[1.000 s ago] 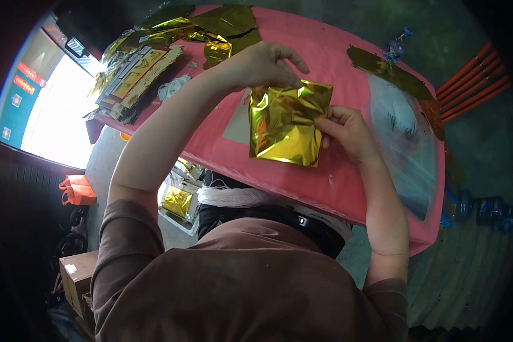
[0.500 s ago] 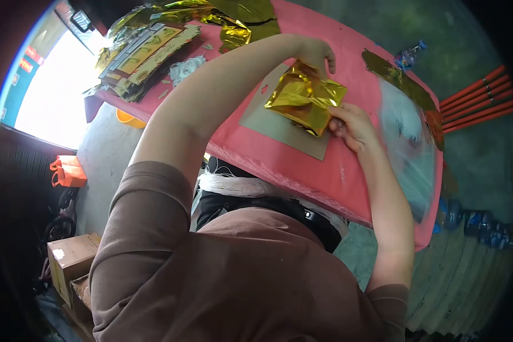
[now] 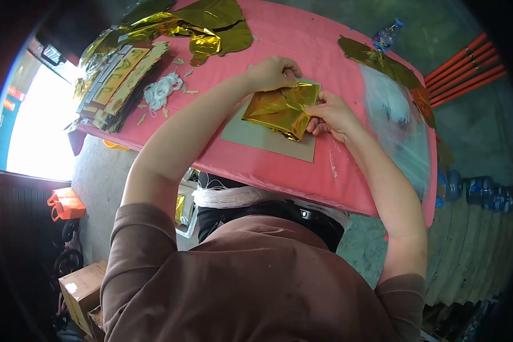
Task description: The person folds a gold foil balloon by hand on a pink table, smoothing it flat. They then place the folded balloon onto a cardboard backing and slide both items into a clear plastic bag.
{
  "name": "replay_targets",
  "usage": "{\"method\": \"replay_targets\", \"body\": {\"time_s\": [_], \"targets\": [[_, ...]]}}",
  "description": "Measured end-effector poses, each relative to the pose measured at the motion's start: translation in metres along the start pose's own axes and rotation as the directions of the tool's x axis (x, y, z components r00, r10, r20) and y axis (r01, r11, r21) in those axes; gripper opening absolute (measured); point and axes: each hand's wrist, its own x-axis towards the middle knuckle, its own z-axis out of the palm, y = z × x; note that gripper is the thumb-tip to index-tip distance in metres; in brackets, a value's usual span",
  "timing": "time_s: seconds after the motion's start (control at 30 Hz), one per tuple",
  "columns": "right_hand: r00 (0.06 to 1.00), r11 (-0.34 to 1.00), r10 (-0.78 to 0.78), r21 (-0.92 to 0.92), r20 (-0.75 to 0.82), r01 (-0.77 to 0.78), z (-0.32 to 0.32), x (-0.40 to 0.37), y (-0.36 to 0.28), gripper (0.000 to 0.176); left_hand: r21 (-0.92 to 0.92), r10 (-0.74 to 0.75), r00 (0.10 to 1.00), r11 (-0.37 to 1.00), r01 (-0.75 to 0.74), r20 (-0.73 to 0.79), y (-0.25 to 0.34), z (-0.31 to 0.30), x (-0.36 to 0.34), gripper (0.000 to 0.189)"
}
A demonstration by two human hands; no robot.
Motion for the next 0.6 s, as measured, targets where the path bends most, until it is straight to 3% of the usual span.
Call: {"method": "replay_targets", "body": {"time_s": [0.13,0.2,0.23,0.3,0.43,0.5,0.53,0.6], "targets": [[1.0,0.997,0.01,-0.079,-0.003,-0.01,0.0,0.001,-0.004,0.039,-0.069,-0.039,0.998,0.997,0.035,-0.056,-0.003,0.006,-0.008,0.03],[0.997,0.956,-0.065,-0.289,-0.029,0.054,0.0,-0.001,-0.007,0.051,0.017,0.026,0.997,1.0,-0.025,-0.078,-0.003,0.009,-0.008,0.031],[0.997,0.956,-0.066,-0.289,-0.031,0.054,0.0,-0.002,-0.008,0.051,0.018,0.028,0.997,0.999,-0.027,-0.077,-0.002,0.009,-0.009,0.031],[0.997,0.846,-0.072,-0.53,-0.019,0.051,-0.003,-0.004,-0.012,0.064,0.034,0.012,0.995,0.999,-0.009,-0.097,0.0,0.009,-0.011,0.034],[0.993,0.82,-0.11,-0.569,-0.052,0.061,-0.006,-0.009,-0.01,0.063,0.026,0.022,0.995,0.999,-0.019,-0.097,0.001,0.008,-0.01,0.037],[0.86,0.558,-0.506,-0.785,-0.067,0.267,-0.014,-0.001,0.003,0.048,-0.034,0.012,0.997,0.999,-0.015,-0.077,0.001,0.007,-0.011,0.039],[0.862,0.561,-0.502,-0.784,-0.068,0.265,-0.012,-0.002,0.005,0.048,-0.036,0.009,0.997,0.999,-0.012,-0.074,0.001,0.008,-0.012,0.039],[0.649,0.316,-0.76,-0.853,0.034,0.415,-0.004,-0.005,0.007,0.037,-0.01,0.021,0.995,1.0,-0.022,-0.094,0.001,0.009,-0.01,0.04]]}}
